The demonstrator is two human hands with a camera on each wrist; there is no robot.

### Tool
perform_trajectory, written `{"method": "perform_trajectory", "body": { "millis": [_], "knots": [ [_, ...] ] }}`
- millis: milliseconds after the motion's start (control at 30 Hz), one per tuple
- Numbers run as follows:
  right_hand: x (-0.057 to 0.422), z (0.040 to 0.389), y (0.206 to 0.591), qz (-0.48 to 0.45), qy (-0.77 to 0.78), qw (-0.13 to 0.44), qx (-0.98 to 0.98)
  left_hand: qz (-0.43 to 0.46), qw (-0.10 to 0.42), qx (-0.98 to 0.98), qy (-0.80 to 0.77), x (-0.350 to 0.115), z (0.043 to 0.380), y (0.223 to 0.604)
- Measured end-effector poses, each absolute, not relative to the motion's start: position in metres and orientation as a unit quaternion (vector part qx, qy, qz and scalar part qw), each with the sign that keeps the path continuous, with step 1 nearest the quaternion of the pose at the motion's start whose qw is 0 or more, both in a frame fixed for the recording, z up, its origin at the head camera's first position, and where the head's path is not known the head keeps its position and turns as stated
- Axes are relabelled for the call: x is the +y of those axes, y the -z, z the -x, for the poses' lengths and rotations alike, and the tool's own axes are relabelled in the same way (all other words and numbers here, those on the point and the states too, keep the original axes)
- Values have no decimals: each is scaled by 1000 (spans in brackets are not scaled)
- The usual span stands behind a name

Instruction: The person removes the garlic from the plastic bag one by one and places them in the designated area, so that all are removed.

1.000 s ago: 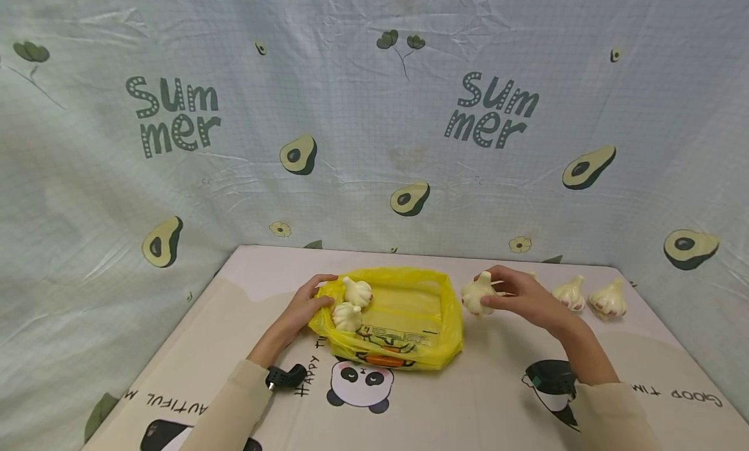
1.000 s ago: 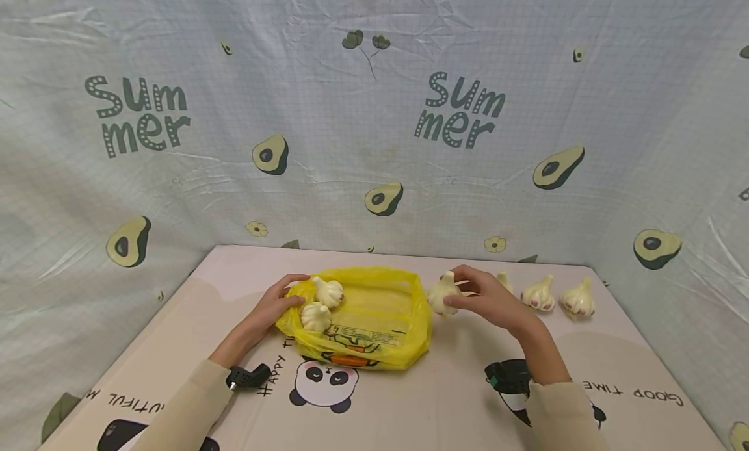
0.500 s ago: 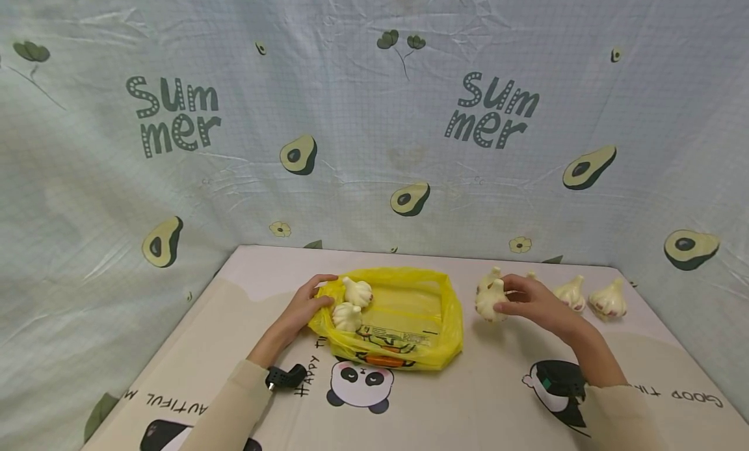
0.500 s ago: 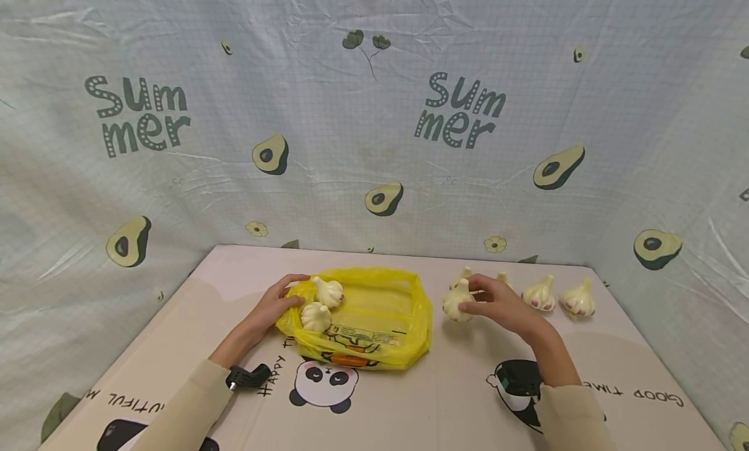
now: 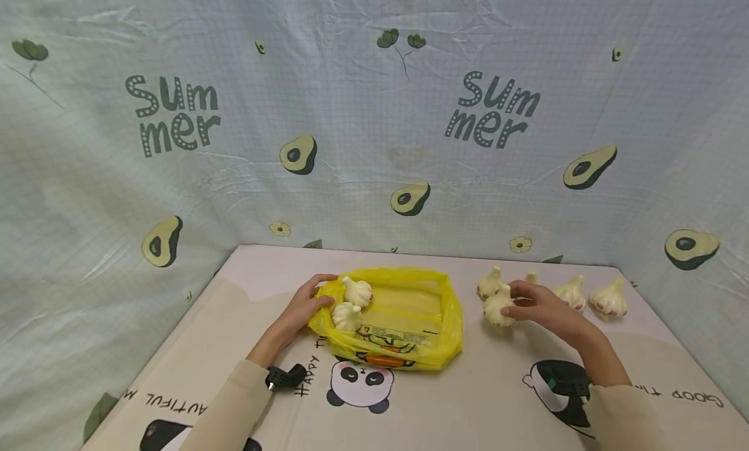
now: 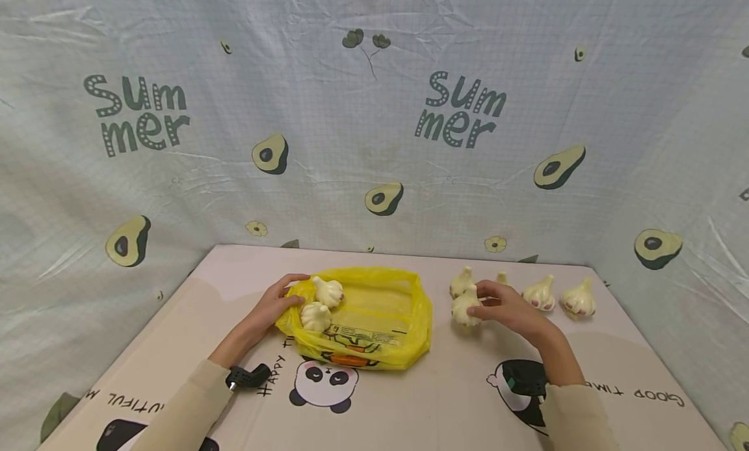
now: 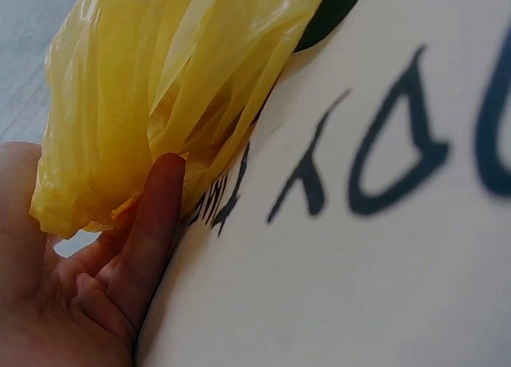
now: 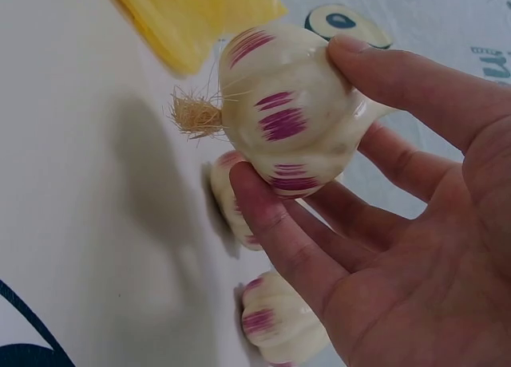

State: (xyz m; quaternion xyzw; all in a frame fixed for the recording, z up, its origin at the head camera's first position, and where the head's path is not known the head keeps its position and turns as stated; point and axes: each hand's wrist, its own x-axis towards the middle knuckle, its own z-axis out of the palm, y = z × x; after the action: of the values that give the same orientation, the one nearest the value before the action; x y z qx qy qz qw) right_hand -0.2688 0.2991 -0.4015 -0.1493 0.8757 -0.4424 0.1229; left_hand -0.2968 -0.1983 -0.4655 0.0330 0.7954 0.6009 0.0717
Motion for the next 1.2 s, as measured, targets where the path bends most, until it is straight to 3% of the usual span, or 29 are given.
{"method": "perform_trajectory", "body": {
  "millis": [1200],
  "knots": [
    [305, 272, 420, 122, 430, 157, 881, -25, 72, 807, -586, -198, 296, 465]
  ]
}}
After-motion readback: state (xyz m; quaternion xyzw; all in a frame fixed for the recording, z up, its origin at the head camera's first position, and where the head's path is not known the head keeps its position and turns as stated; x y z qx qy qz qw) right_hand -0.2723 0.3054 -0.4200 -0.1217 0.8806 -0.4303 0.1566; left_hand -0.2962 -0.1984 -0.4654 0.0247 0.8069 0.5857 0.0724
